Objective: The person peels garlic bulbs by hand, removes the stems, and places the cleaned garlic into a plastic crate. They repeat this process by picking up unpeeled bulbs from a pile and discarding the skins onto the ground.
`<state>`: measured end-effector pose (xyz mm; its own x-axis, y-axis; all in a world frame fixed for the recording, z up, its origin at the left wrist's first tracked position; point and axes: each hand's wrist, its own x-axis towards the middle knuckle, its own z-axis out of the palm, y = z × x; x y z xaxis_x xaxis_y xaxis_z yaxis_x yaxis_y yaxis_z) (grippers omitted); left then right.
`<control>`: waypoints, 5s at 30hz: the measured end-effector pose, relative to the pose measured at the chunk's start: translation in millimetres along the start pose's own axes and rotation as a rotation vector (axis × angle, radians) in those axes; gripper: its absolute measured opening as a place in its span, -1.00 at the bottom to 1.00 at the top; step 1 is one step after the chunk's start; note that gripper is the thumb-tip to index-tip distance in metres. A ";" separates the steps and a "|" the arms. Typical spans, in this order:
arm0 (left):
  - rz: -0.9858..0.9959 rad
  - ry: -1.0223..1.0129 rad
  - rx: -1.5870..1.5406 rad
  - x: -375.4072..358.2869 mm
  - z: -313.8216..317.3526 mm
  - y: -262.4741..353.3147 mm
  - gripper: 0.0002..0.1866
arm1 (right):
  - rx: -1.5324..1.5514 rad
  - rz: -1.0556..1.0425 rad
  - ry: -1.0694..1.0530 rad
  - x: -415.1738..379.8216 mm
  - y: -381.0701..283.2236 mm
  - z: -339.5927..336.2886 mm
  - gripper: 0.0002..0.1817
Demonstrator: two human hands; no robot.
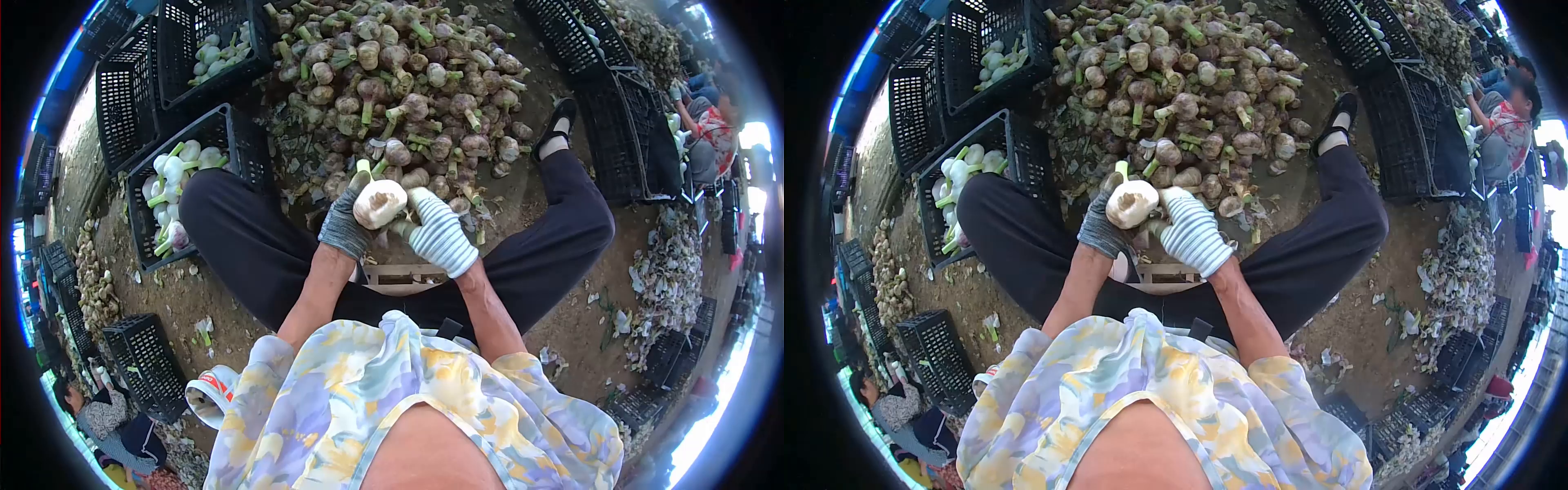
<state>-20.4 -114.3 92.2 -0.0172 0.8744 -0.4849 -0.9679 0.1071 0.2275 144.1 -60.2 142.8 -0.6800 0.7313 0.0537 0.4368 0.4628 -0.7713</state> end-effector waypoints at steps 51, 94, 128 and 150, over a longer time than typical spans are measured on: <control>0.489 0.377 0.552 6.2 -3.0 23.1 -0.82 | 0.099 0.410 -0.216 11.3 33.9 28.0 -0.66; 1.235 0.880 1.184 -62.2 20.3 134.0 -0.62 | -0.687 -0.098 -0.287 136.1 129.9 82.4 -0.59; -0.117 0.159 0.080 -3.3 17.9 -20.5 -0.48 | 0.647 0.183 0.235 12.9 44.9 33.5 -0.89; -0.011 0.068 0.215 5.0 -3.4 4.9 -0.66 | 0.690 0.365 -0.279 9.3 19.2 -21.7 -0.75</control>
<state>-26.1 -111.0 88.0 -0.0311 0.8394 -0.5426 -0.8924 0.2211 0.3933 159.0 -33.7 142.3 -0.7261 0.5830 -0.3644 0.2605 -0.2572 -0.9306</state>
